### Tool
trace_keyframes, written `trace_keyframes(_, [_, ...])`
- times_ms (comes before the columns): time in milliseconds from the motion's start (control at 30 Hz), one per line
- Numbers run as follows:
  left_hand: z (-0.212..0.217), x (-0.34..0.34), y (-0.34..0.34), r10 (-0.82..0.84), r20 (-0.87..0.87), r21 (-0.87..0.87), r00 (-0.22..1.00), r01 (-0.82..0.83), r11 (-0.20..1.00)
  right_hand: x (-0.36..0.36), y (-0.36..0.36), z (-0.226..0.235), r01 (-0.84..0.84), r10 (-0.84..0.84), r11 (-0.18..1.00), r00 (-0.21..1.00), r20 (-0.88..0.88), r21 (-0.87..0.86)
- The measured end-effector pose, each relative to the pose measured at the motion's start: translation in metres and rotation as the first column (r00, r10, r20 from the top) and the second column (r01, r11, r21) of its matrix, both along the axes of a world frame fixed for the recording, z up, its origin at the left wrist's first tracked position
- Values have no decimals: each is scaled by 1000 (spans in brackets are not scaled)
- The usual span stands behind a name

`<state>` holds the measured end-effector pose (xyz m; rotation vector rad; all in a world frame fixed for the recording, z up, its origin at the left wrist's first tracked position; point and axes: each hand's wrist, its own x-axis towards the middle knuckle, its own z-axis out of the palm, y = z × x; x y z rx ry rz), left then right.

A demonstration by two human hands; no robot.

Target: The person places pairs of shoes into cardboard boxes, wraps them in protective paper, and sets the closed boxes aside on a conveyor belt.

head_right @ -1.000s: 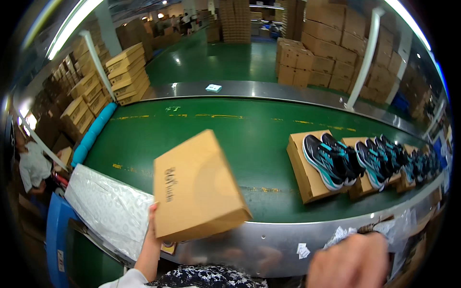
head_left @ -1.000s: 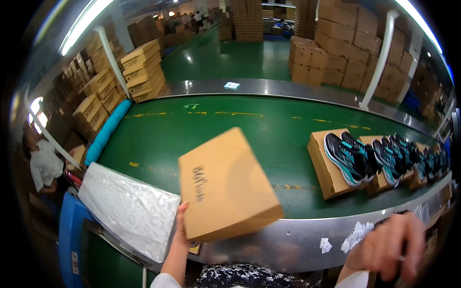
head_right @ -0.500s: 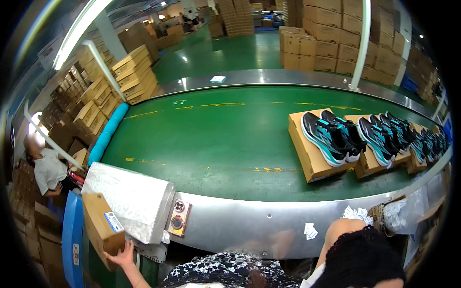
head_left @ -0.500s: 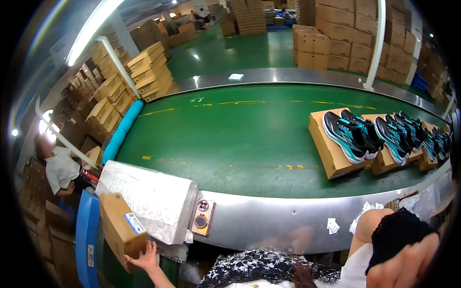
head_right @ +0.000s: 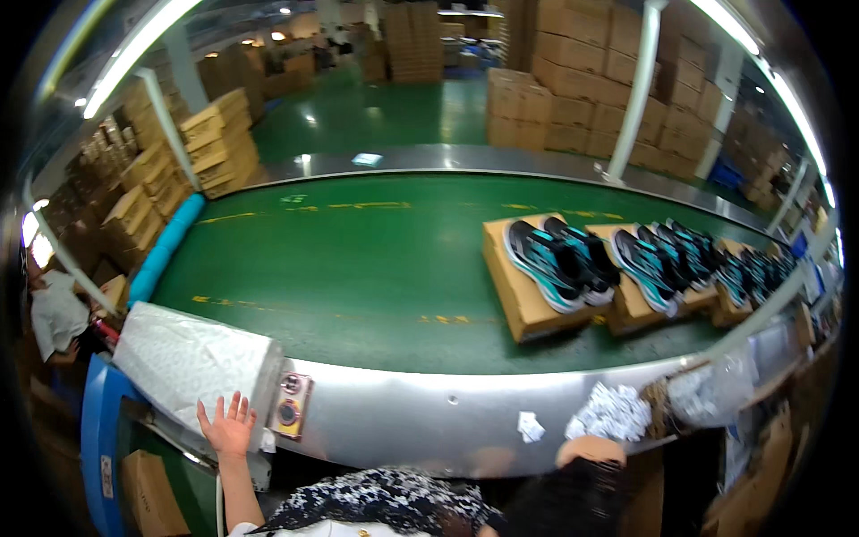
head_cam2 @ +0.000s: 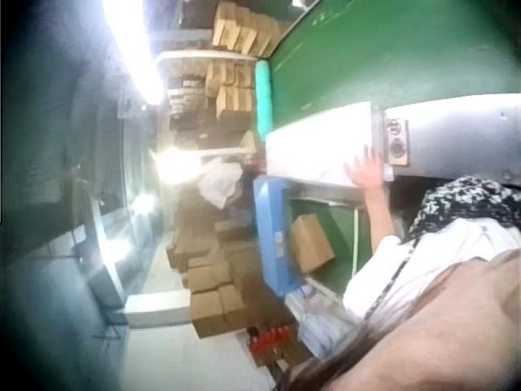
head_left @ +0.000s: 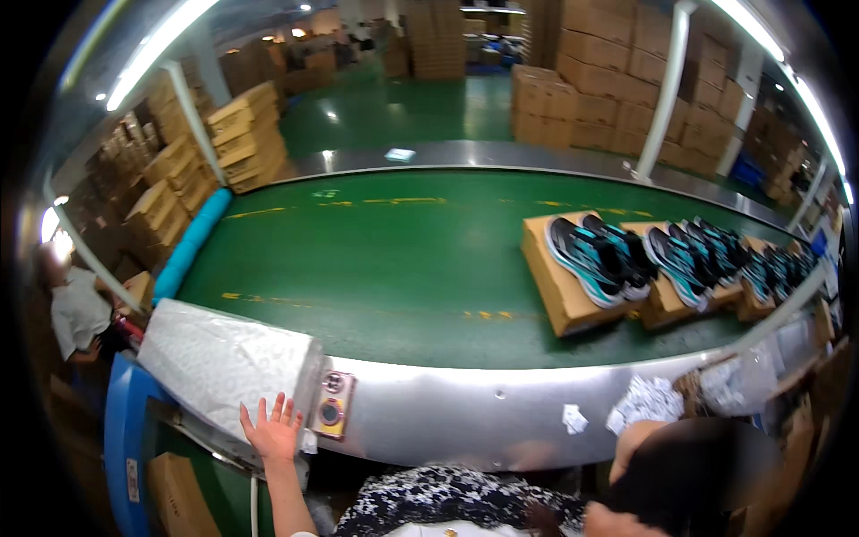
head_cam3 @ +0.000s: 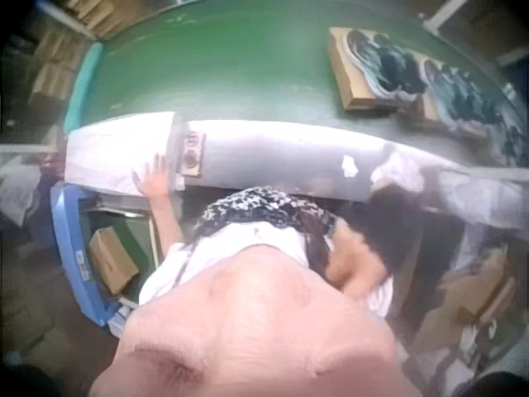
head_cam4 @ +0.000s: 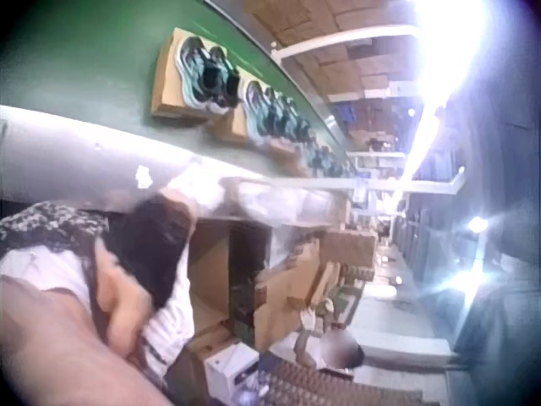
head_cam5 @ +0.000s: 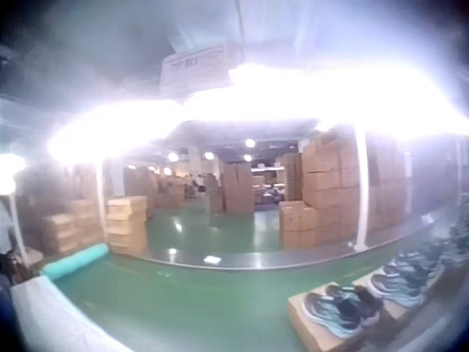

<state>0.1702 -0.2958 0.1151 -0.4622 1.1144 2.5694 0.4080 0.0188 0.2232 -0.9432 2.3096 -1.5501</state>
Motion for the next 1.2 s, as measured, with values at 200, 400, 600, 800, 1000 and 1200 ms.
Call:
trace_keyframes(200, [4, 10, 47, -241, 7, -21, 970, 241, 970, -32, 54, -60, 481, -318, 789, 852, -417, 382])
trace_keyframes(400, [-1, 9, 49, -304, -2, -186, 953, 299, 936, -28, 242, -74, 806, -798, -210, 186, -573, 554])
trace_keyframes(600, [-13, 9, 25, -271, 80, -269, 959, 283, 921, -6, 324, -91, 716, -935, -198, 65, -347, 669])
trace_keyframes(800, [-32, 9, 29, -347, 138, -422, 928, 372, 827, -9, 289, -80, 840, -898, -121, 135, -419, 529])
trace_keyframes(1000, [-7, 3, 122, -661, -144, -753, 737, 352, 556, -17, 177, -16, 884, -864, -66, 182, -470, 463])
trace_keyframes(1200, [85, 35, 276, -760, -635, -766, 139, 10, 642, -16, 114, 33, 810, -830, 248, 460, -315, 531])
